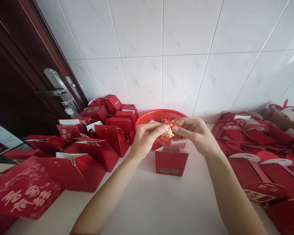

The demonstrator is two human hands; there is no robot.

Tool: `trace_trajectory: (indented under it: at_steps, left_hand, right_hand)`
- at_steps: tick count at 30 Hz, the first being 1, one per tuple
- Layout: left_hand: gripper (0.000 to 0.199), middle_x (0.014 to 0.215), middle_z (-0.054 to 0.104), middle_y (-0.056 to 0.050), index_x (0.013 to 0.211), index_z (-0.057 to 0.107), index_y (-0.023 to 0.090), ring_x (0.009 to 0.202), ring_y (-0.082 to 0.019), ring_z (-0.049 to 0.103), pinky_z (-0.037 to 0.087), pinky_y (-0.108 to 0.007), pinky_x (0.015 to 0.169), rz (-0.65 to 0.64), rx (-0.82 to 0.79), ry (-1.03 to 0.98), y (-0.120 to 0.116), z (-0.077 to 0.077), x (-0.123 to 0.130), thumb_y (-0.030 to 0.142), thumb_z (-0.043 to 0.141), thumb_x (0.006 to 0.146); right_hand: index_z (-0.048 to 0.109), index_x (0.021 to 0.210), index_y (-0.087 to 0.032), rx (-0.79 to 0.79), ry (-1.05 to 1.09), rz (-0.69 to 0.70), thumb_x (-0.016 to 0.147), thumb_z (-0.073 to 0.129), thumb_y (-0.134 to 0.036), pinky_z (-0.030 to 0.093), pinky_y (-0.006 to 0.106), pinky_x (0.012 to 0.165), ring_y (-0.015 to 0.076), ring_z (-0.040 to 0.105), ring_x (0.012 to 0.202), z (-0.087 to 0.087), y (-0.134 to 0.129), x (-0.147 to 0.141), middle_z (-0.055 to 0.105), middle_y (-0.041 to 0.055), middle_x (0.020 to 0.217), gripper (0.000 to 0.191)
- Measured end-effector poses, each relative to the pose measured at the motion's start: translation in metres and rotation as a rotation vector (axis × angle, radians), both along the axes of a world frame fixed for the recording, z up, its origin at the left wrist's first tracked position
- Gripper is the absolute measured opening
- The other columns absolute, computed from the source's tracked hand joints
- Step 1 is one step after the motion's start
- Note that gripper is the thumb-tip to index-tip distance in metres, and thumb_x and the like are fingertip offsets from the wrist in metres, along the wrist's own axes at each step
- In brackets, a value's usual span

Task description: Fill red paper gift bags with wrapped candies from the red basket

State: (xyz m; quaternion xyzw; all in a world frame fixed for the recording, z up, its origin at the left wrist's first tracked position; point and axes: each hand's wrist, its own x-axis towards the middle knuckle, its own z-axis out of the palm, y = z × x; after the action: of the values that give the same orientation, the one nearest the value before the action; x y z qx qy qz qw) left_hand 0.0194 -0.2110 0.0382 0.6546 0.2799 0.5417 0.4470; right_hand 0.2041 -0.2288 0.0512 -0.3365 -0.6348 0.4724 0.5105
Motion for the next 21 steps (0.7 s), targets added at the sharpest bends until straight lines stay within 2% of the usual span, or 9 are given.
trace_trajectory:
  at_steps: [4,7,15,21]
  left_hand:
    - [0.027,0.062,0.060,0.001,0.061,0.072,0.018,0.064,-0.012,0.049,0.041,-0.027,0.063,0.056,0.029,-0.004,-0.0008,0.0014,0.0005,0.032,0.071,0.085]
    - [0.025,0.062,0.060,0.001,0.061,0.072,0.018,0.065,-0.012,0.049,0.041,-0.026,0.064,0.079,0.039,-0.021,0.0002,0.0005,0.0011,0.030,0.072,0.083]
    - [0.019,0.065,0.063,0.001,0.071,0.077,0.019,0.063,-0.011,0.051,0.042,-0.024,0.062,-0.029,-0.065,-0.003,0.0012,-0.0004,-0.0002,0.033,0.073,0.084]
    - [0.030,0.054,0.050,0.003,0.055,0.065,0.016,0.055,-0.008,0.040,0.034,-0.023,0.054,-0.020,-0.022,-0.002,-0.0006,0.0009,-0.0003,0.028,0.073,0.082]
  right_hand:
    - [0.071,0.082,-0.017,-0.012,-0.025,0.046,0.080,0.080,-0.046,0.057,0.027,0.069,0.0146,0.067,0.068,0.0002,0.0002,-0.0008,0.072,0.0035,0.078,0.030]
    - [0.072,0.084,-0.017,-0.004,-0.020,0.056,0.080,0.079,-0.047,0.058,0.029,0.070,0.0159,0.068,0.070,-0.0006,0.0011,-0.0019,0.072,0.0047,0.081,0.031]
    - [0.071,0.076,-0.017,0.022,0.002,0.023,0.079,0.081,-0.043,0.058,0.027,0.065,0.0140,0.066,0.064,-0.0030,0.0019,-0.0002,0.069,0.0015,0.071,0.028]
    - [0.070,0.073,-0.016,-0.006,-0.013,0.064,0.079,0.080,-0.043,0.055,0.026,0.064,0.0131,0.064,0.063,-0.0002,0.0006,-0.0035,0.068,0.0014,0.070,0.029]
